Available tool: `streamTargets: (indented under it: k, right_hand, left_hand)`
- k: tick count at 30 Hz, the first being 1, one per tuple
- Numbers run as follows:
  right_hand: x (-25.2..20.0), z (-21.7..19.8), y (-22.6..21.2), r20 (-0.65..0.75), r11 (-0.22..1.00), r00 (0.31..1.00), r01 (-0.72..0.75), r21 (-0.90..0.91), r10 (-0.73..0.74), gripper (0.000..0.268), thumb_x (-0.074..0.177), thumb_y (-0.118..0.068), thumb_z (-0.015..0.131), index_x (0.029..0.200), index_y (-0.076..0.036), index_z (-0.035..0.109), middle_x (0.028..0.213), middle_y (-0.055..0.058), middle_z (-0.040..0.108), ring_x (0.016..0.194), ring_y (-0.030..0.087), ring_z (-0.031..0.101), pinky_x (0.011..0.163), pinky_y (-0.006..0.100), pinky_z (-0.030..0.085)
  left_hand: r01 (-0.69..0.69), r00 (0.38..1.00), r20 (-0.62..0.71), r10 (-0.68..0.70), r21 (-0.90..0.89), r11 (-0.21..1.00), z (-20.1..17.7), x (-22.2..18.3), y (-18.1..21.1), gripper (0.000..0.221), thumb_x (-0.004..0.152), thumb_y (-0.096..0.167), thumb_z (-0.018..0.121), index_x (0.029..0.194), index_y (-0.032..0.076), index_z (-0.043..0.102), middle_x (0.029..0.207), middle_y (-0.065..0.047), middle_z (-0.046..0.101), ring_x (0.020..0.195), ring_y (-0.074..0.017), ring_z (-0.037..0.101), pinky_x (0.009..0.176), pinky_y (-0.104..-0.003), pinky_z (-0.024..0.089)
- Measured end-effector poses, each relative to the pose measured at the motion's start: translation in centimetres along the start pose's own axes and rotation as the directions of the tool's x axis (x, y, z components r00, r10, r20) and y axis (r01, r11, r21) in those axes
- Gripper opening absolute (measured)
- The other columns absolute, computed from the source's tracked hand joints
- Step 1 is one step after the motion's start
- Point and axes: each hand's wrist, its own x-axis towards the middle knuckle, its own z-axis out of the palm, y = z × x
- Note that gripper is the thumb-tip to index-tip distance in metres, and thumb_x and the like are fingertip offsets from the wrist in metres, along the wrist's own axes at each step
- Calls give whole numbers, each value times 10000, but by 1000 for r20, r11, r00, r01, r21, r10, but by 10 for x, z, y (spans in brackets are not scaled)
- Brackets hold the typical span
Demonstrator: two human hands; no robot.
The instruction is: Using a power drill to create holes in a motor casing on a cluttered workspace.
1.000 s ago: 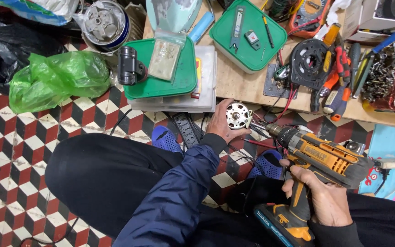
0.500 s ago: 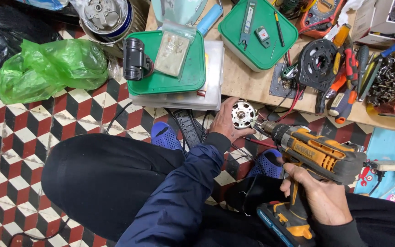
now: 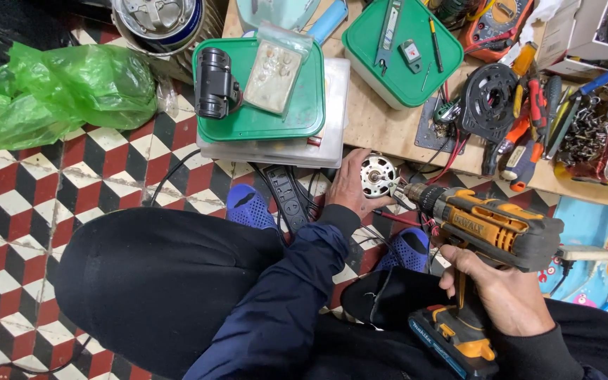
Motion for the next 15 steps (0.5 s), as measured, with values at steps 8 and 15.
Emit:
streamTargets:
  k: [8, 15]
  right_hand:
    - [-1, 6, -4, -9, 1000, 1000, -10, -27, 10, 205, 984, 105, 657, 1136, 218, 737, 815, 314, 715, 616, 388, 649, 535, 463, 514]
    - [1, 8, 1, -10, 1000, 1000, -22, -22, 22, 202, 979, 109, 648, 1127, 225, 719, 873, 315, 715, 644, 390, 653, 547, 468, 513]
  left_hand:
    - [14, 1000, -21, -14, -23, 1000, 7, 0, -4, 1275, 557, 266, 1091, 1627, 124, 413, 1620, -166, 492, 1491, -373, 536, 1265, -459, 451]
    - [19, 999, -34, -20, -15, 1000, 8, 0, -3, 1261, 554, 293, 1091, 1615, 127, 429, 1612, -151, 498, 1480, -359, 541, 1256, -439, 454]
